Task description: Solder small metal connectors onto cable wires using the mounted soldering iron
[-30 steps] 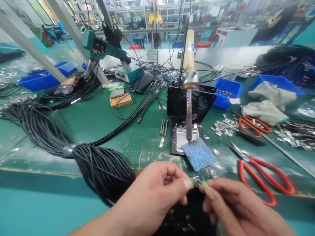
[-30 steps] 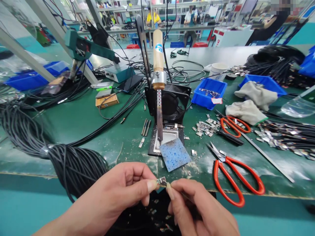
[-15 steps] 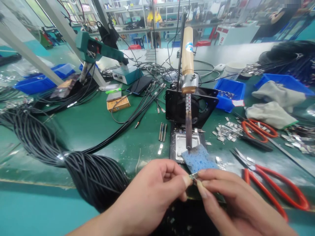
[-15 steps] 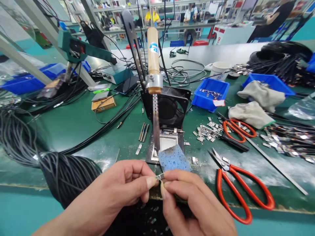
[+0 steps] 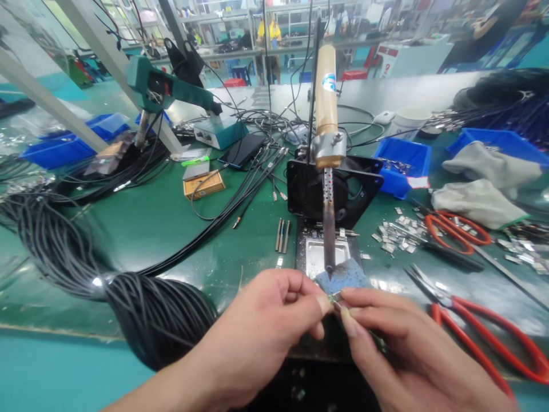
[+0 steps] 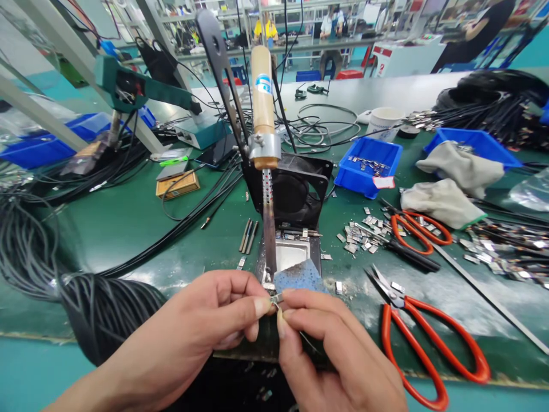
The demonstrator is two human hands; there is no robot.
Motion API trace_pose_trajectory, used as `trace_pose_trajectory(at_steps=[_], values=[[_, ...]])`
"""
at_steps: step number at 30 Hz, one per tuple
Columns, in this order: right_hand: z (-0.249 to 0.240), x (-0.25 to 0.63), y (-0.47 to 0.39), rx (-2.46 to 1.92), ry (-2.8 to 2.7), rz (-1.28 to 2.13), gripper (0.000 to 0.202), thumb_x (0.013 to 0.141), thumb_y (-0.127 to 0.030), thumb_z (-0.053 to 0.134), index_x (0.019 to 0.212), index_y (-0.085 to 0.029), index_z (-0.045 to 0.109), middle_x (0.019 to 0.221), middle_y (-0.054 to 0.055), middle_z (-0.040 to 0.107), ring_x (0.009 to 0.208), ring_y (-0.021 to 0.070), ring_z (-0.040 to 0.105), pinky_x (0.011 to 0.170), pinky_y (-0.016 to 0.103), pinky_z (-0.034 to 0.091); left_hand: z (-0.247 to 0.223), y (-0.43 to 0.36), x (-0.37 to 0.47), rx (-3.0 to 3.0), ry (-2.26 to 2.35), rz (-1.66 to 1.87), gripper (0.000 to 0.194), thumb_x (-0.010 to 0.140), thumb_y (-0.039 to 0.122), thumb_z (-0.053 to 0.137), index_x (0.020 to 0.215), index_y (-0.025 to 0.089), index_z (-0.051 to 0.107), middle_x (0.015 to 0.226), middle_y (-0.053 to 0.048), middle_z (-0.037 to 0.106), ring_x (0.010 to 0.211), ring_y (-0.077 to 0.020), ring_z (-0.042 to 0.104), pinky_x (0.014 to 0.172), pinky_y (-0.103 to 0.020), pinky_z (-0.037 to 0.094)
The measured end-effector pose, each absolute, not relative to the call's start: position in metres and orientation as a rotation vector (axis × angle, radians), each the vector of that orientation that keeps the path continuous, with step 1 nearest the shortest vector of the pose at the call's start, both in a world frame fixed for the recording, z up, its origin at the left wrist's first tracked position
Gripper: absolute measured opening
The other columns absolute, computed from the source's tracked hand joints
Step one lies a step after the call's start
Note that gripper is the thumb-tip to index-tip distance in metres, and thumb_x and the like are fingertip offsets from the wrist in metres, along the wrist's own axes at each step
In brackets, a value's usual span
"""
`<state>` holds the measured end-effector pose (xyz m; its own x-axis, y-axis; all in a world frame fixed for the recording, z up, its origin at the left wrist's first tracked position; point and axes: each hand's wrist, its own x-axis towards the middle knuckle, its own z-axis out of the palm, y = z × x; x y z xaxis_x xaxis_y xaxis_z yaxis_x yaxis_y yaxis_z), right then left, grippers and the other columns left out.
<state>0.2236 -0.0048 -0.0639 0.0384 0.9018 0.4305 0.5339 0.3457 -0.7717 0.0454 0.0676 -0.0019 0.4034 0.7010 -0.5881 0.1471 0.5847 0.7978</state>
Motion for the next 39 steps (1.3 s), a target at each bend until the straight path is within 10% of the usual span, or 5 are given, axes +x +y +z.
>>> trace_pose_trajectory(at_steps=[39], values=[[-0.063,0.216,0.007,-1.363,-1.61,0.326,0.012,0.087,-0.018,0.072,0.097,-0.025,0.071,0.107,0.005,0.077,0.089,0.0185,0.078,0.078,0.024,0.066,0.005,0.077,0.048,0.943,1.136,0.431,0.019,0.086,0.026,0.065,0.071,0.015,0.062,0.066,0.001,0.058,0.056,-0.0089,0.035,0.051,-0.026,0.022]])
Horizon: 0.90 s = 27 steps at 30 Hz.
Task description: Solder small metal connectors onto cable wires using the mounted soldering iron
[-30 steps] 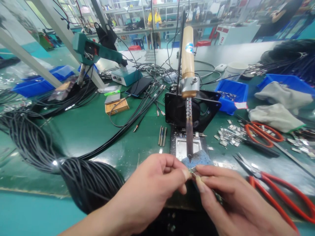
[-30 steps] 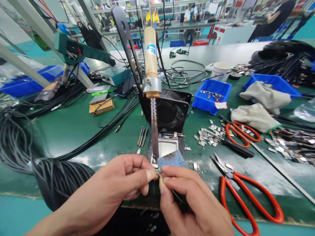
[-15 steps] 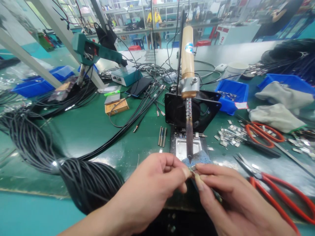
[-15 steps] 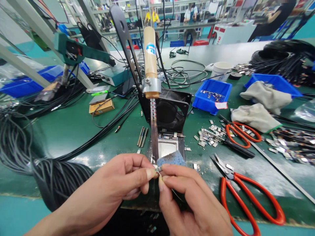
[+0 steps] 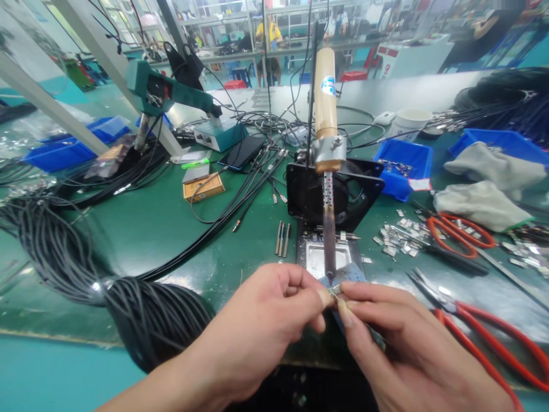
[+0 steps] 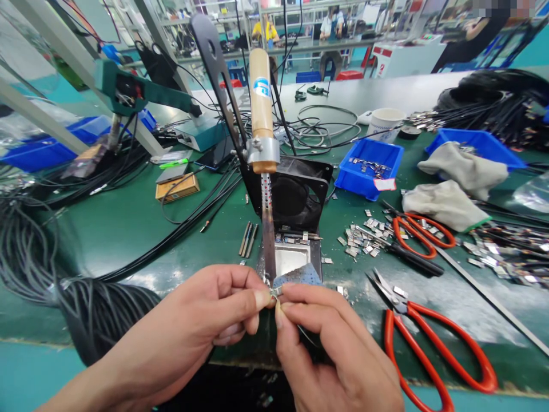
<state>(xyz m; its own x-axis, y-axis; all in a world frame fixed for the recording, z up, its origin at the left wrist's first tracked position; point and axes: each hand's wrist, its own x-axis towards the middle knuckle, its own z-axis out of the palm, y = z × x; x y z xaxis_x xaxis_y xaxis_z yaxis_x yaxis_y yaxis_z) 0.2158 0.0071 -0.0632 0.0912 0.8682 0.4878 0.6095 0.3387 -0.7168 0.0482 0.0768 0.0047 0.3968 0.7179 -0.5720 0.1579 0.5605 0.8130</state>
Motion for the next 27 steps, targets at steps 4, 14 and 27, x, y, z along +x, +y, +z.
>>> trace_pose_trajectory(at_steps=[4,14,27], values=[[-0.0625,0.2129,0.0105,-1.366,-1.612,0.313,0.014,0.087,-0.017,0.072,0.098,-0.026,0.07,0.107,0.003,0.076,0.09,0.0157,0.078,0.081,0.02,0.064,0.0054,0.0786,0.0495,0.939,1.139,0.442,0.017,0.084,0.026,0.066,0.071,0.015,0.062,0.065,0.001,0.058,0.055,-0.0082,0.035,0.051,-0.025,0.022],[-0.0639,0.2185,0.0085,-1.376,-1.696,0.317,0.012,0.088,-0.019,0.072,0.1,-0.023,0.071,0.11,0.007,0.077,0.092,0.0193,0.078,0.081,0.024,0.066,0.0092,0.0797,0.0503,0.946,1.135,0.445,0.017,0.083,0.027,0.067,0.073,0.014,0.062,0.065,0.001,0.058,0.054,-0.0073,0.034,0.05,-0.025,0.022],[-0.0615,0.2133,0.0119,-1.331,-1.616,0.294,0.018,0.088,-0.013,0.073,0.1,-0.025,0.068,0.11,0.001,0.073,0.097,0.0108,0.074,0.088,0.015,0.058,0.0102,0.0815,0.0508,0.953,1.136,0.437,0.019,0.085,0.027,0.067,0.072,0.014,0.062,0.065,0.001,0.058,0.054,-0.0074,0.034,0.05,-0.025,0.022]])
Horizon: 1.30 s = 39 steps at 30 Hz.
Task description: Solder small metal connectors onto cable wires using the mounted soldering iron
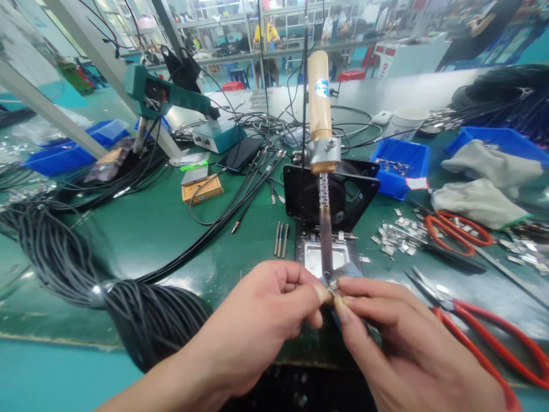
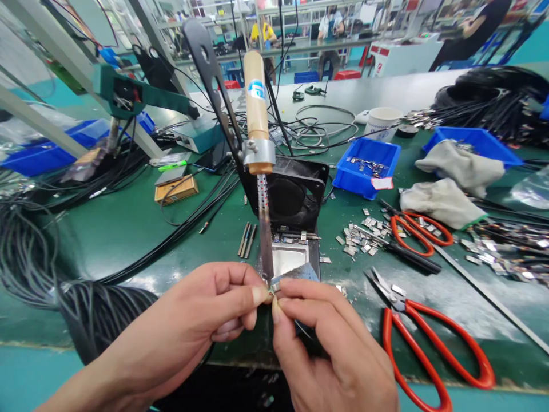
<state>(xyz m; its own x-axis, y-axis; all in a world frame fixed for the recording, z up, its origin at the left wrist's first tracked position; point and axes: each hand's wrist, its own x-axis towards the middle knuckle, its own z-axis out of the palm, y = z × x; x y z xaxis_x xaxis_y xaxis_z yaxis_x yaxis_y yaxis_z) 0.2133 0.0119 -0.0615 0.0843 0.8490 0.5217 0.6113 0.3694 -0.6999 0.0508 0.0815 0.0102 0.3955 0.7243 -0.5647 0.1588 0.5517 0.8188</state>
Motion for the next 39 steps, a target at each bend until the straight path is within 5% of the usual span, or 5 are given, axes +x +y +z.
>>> trace_pose_trajectory(at_steps=[39], values=[[-0.0592,0.2073,0.0114,-1.318,-1.488,0.377,0.018,0.087,-0.01,0.071,0.098,-0.024,0.069,0.111,-0.001,0.073,0.099,0.0095,0.072,0.09,0.015,0.056,0.0091,0.082,0.0518,0.926,1.131,0.452,0.016,0.085,0.023,0.066,0.072,0.013,0.061,0.064,0.001,0.057,0.052,-0.0068,0.033,0.049,-0.023,0.021]])
